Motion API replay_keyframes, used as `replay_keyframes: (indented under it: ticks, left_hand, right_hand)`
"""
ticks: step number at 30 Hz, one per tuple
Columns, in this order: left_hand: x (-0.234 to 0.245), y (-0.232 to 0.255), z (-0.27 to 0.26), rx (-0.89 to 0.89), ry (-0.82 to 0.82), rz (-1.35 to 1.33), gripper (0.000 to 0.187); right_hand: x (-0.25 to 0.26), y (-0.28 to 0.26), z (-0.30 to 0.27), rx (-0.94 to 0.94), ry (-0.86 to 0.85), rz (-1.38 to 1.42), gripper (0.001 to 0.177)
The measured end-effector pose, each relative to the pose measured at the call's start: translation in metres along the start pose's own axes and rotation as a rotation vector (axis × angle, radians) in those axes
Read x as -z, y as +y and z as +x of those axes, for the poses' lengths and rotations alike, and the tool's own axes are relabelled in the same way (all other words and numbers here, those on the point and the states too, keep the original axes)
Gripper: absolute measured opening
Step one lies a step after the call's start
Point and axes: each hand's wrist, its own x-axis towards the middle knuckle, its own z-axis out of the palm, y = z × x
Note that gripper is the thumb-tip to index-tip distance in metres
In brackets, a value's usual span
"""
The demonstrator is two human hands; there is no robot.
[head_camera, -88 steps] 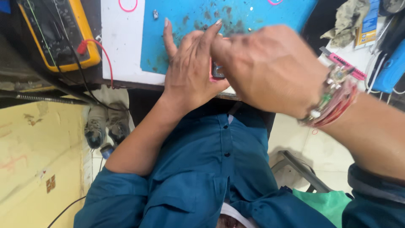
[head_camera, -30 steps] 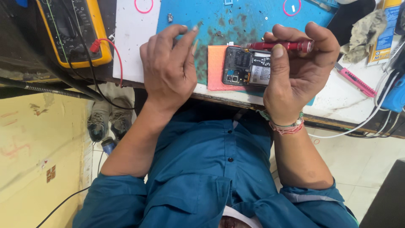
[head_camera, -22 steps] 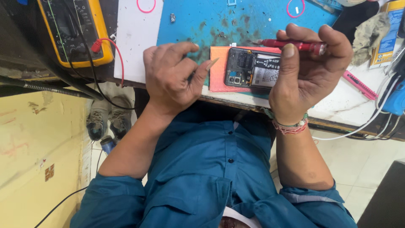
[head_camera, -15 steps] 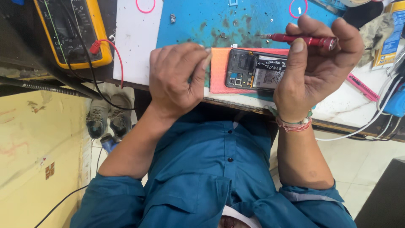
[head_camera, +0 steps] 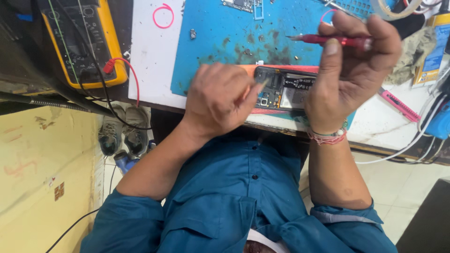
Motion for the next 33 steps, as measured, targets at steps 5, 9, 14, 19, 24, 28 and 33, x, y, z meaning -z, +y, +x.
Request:
replay_keyframes:
  ticks: [5,9,14,19,24,28,33]
  left_hand:
    - [0.001,-0.001,-0.003,-0.089,0.013,0.006,0.021]
    - [0.005,0.0,-0.002,-0.224,0.024,0.024,0.034]
    - [0.005,0.0,-0.003,-0.262,-0.018,0.04,0.023]
    - [0.004,-0.001,-0.004,-0.252,-0.004,0.014,0.018]
    - [0.004,-0.001,-0.002,-0.191,0.042,-0.055,0.017]
    - [0.004,0.0,-0.003,-0.185,0.051,-0.061,0.018]
    - [0.004,0.001,-0.002,-0.188,0.052,-0.059,0.019]
  right_hand:
    - [0.005,-0.011,-0.004,-0.062,0.07,0.008,0.04]
    - [0.001,-0.024,-0.026,-0.22,0.098,0.133,0.041]
    - [-0.001,-0.031,-0.051,-0.347,0.166,0.234,0.042]
    - [0.016,-0.026,-0.053,-0.271,0.27,0.217,0.044]
    - [0.028,-0.023,-0.049,-0.137,0.25,0.025,0.045]
    - [0.031,-0.025,-0.051,-0.132,0.246,-0.031,0.05]
    - [0.034,-0.024,-0.046,-0.177,0.335,-0.205,0.045]
